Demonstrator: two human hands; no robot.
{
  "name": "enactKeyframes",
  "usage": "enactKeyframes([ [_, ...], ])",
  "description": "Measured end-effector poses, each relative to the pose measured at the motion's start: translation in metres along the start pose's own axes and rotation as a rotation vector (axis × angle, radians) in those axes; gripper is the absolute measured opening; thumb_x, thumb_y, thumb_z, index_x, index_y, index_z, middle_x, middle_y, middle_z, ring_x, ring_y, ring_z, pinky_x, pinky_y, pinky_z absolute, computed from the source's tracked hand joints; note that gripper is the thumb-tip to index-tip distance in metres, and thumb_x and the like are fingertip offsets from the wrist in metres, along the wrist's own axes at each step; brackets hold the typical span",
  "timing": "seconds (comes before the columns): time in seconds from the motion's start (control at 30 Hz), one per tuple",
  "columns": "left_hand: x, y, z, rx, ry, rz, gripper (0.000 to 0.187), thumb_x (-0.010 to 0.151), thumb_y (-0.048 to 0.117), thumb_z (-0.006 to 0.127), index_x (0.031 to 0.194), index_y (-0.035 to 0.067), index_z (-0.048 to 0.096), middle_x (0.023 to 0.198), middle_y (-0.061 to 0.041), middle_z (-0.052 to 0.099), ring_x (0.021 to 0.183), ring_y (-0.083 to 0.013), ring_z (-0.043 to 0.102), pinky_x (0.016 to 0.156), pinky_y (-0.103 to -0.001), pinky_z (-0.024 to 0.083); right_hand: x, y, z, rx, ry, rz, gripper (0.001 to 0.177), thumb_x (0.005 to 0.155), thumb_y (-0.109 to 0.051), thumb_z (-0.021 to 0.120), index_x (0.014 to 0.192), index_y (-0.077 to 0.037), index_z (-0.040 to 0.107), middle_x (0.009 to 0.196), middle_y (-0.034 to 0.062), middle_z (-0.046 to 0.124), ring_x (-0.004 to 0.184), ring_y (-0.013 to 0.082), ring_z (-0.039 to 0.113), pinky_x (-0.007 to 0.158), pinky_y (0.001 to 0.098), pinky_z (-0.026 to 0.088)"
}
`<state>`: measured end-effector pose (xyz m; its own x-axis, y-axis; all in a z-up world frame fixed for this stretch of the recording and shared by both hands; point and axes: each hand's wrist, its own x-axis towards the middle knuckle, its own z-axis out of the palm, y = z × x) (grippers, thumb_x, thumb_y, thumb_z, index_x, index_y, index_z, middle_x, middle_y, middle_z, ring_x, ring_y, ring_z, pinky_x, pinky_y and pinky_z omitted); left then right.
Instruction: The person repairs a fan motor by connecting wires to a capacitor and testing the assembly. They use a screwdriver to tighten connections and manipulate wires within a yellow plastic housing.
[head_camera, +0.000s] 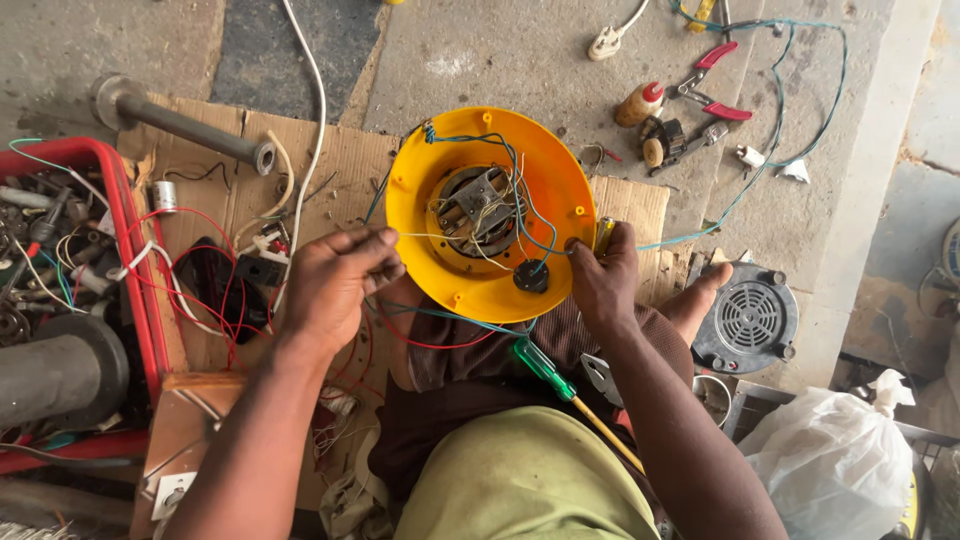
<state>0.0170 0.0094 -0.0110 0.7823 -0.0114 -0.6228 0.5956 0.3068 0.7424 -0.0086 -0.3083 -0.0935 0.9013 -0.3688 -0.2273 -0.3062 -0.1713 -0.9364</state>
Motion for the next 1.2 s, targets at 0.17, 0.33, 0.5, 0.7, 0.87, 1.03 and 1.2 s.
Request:
enactKeyframes([
  [0.17, -0.02, 0.011, 0.028, 0.905, 0.094, 0.776, 0.013, 0.085, 0.012, 0.081, 0.093, 0.003, 0.08, 0.095, -0.012, 0.075, 0.088, -0.0231, 0.073, 0.08, -0.035, 0.057, 0.0, 0.003, 0.0, 0.09, -0.022, 0.045, 0.021, 0.094, -0.004, 0.069, 0.103, -0.003, 0.05, 0.093, 0.0054, 0.06, 0.081, 0.009, 0.058, 0.066, 0.0259, 0.052],
  [0.33, -0.038, -0.01, 0.091, 0.672, -0.295, 0.908, 0.01, 0.091, 0.002, 0.071, 0.1, 0.002, 0.076, 0.101, -0.013, 0.077, 0.095, -0.0259, 0.076, 0.088, -0.036, 0.06, -0.001, 0.0, 0.003, 0.075, -0.007, 0.074, 0.018, 0.094, -0.006, 0.067, 0.105, -0.005, 0.053, 0.095, 0.0045, 0.063, 0.081, 0.0087, 0.06, 0.068, 0.0248, 0.055],
  [0.5, 0.002, -0.044, 0.118, 1.194, -0.342, 0.576, 0.028, 0.086, -0.011, 0.057, 0.11, -0.006, 0.071, 0.106, -0.022, 0.073, 0.091, -0.0295, 0.075, 0.079, -0.037, 0.063, -0.003, -0.002, 0.001, -0.004, -0.01, 0.049, 0.019, 0.095, -0.004, 0.066, 0.106, -0.002, 0.05, 0.094, 0.0055, 0.059, 0.081, 0.0093, 0.059, 0.067, 0.0258, 0.054],
  [0.7, 0.024, -0.058, 0.099, 1.343, -0.354, 0.414, 0.016, 0.088, 0.0, 0.064, 0.098, 0.0, 0.076, 0.098, -0.019, 0.075, 0.086, -0.0302, 0.074, 0.076, -0.041, 0.06, -0.001, -0.002, 0.0, 0.005, -0.035, 0.073, 0.018, 0.094, -0.005, 0.064, 0.105, -0.003, 0.051, 0.093, 0.0048, 0.061, 0.079, 0.0085, 0.06, 0.066, 0.0255, 0.054],
  [0.87, 0.03, -0.07, 0.097, 1.309, -0.239, 0.577, 0.022, 0.086, -0.005, 0.062, 0.105, -0.003, 0.073, 0.095, -0.018, 0.075, 0.081, -0.0269, 0.074, 0.07, -0.037, 0.063, 0.001, -0.005, 0.0, 0.014, -0.049, 0.087, 0.02, 0.096, -0.004, 0.065, 0.105, -0.001, 0.047, 0.092, 0.0063, 0.057, 0.077, 0.0095, 0.056, 0.063, 0.0272, 0.052],
  [1.03, 0.028, -0.077, 0.088, 1.077, -0.23, 0.68, 0.011, 0.093, 0.004, 0.065, 0.097, -0.002, 0.074, 0.089, -0.016, 0.075, 0.077, -0.0263, 0.074, 0.072, -0.038, 0.062, 0.0, -0.009, 0.001, 0.049, -0.052, 0.084, 0.019, 0.094, -0.003, 0.064, 0.107, -0.003, 0.05, 0.095, 0.0048, 0.061, 0.08, 0.0082, 0.06, 0.068, 0.0251, 0.054],
  [1.2, 0.022, -0.069, 0.093, 1.096, -0.154, 0.737, 0.009, 0.091, 0.009, 0.069, 0.091, 0.002, 0.074, 0.084, -0.015, 0.075, 0.077, -0.0314, 0.073, 0.07, -0.044, 0.059, -0.001, -0.007, 0.001, 0.026, -0.035, 0.101, 0.019, 0.095, -0.002, 0.064, 0.106, -0.002, 0.05, 0.094, 0.0059, 0.06, 0.079, 0.0098, 0.058, 0.068, 0.0264, 0.054],
])
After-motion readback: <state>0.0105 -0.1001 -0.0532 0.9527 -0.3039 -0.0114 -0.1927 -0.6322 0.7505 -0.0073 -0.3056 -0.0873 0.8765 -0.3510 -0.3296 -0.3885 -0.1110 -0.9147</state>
